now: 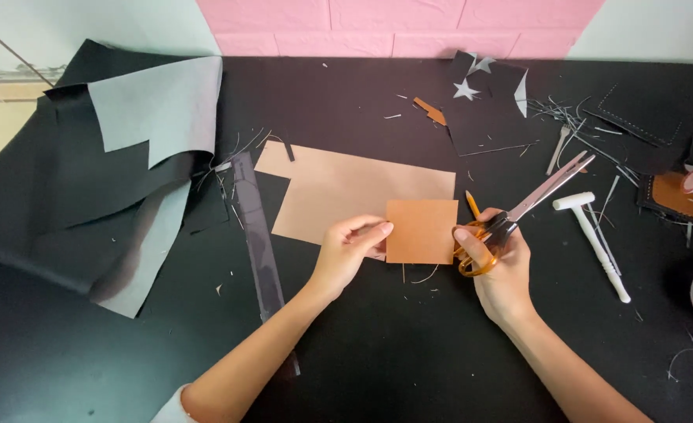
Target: Measuring, marking, and cutting leather pieces on a workbench using a ruler, pencil, and scissors.
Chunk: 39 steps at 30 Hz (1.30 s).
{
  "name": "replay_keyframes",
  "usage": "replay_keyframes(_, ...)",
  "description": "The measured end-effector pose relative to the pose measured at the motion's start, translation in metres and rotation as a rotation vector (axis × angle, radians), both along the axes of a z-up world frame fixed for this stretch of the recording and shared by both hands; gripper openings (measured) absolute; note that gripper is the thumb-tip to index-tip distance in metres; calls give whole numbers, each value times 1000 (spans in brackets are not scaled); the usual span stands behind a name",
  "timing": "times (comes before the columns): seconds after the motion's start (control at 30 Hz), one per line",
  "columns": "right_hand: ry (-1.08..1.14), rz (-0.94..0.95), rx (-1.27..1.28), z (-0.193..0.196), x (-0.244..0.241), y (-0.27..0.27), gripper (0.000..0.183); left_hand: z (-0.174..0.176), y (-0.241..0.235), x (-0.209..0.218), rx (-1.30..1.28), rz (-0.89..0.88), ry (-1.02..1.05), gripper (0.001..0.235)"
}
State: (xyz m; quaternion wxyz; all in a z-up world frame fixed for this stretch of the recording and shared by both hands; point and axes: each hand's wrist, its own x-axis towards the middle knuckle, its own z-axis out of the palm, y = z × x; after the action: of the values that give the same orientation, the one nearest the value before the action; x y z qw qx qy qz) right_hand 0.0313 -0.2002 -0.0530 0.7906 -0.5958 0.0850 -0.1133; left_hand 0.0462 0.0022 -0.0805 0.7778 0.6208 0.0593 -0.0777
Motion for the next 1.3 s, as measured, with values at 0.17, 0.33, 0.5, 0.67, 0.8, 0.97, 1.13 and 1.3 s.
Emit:
replay_keyframes(0.17, 8, 25, -22, 3, 0, 1, 41, -8, 5, 2, -44, 8, 5, 28)
replay_keyframes(0.33, 21, -2, -7, 6, -1, 1, 47, 21, 7, -8, -3, -52, -37, 69)
replay_keyframes(0.5, -7, 17, -26, -2, 0, -1, 43, -8, 6, -3, 10, -29, -79, 75)
replay_keyframes(0.67, -19, 73, 28, 12, -3, 1, 34, 8, 0, 0, -61, 139, 108, 69)
replay_keyframes(0.8, -92, 155, 9, -7, -4, -7, 34, -16, 7, 7, -37, 228, -9, 51)
replay_keyframes(0.97, -253, 374, -58, -5, -31, -1, 31, 21, 16, 4, 132, 359, -310, 31)
replay_keyframes(1.13, -192, 852, -220, -6, -40, 10, 41, 4, 35, 20, 218, 362, -104, 10)
replay_keyframes(1.3, -52, 533, -945, 20, -20, 4, 58, 2, 39, 24, 292, 352, -120, 20)
